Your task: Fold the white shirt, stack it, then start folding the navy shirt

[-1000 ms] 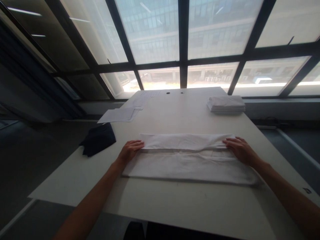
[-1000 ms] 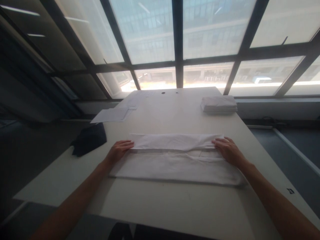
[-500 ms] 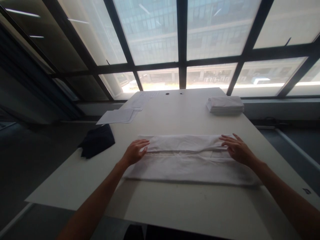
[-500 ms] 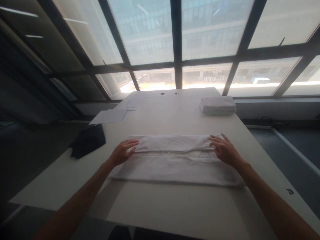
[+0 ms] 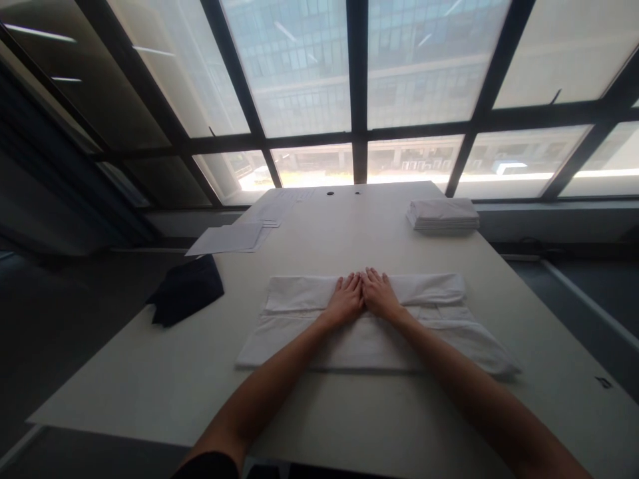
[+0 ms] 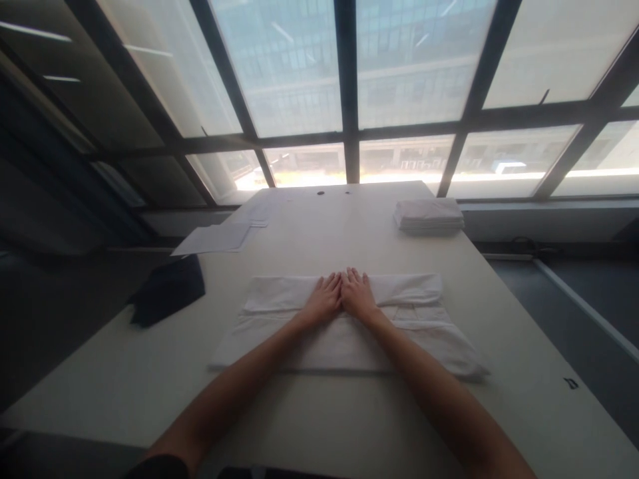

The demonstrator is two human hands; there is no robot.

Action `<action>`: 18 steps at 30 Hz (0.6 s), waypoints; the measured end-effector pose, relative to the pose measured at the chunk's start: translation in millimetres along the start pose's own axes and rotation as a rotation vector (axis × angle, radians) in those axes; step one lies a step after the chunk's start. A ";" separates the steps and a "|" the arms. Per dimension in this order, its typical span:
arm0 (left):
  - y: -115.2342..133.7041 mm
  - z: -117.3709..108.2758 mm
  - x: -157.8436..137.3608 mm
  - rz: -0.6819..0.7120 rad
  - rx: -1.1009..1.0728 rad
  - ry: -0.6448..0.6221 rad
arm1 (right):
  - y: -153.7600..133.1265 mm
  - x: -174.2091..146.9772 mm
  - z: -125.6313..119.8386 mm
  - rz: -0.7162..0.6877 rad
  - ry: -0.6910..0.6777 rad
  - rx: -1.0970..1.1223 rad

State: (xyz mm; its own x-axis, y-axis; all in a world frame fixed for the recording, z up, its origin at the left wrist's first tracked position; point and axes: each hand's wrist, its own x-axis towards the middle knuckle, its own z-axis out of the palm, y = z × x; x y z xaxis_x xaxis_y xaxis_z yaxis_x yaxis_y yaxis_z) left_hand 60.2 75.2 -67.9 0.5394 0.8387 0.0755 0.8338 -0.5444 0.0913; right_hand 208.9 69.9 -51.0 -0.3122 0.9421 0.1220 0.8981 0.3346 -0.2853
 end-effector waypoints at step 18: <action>-1.6 -6.8 -2.4 -0.050 -0.114 0.069 | 0.5 -3.0 -0.4 0.083 -0.003 0.038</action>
State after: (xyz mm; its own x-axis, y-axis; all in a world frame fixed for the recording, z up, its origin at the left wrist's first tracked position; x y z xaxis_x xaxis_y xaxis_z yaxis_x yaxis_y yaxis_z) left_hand 56.8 74.0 -61.5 0.4851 0.8639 0.1354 0.8385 -0.5035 0.2082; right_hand 210.4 67.3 -51.1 -0.2378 0.9668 0.0934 0.9086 0.2555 -0.3305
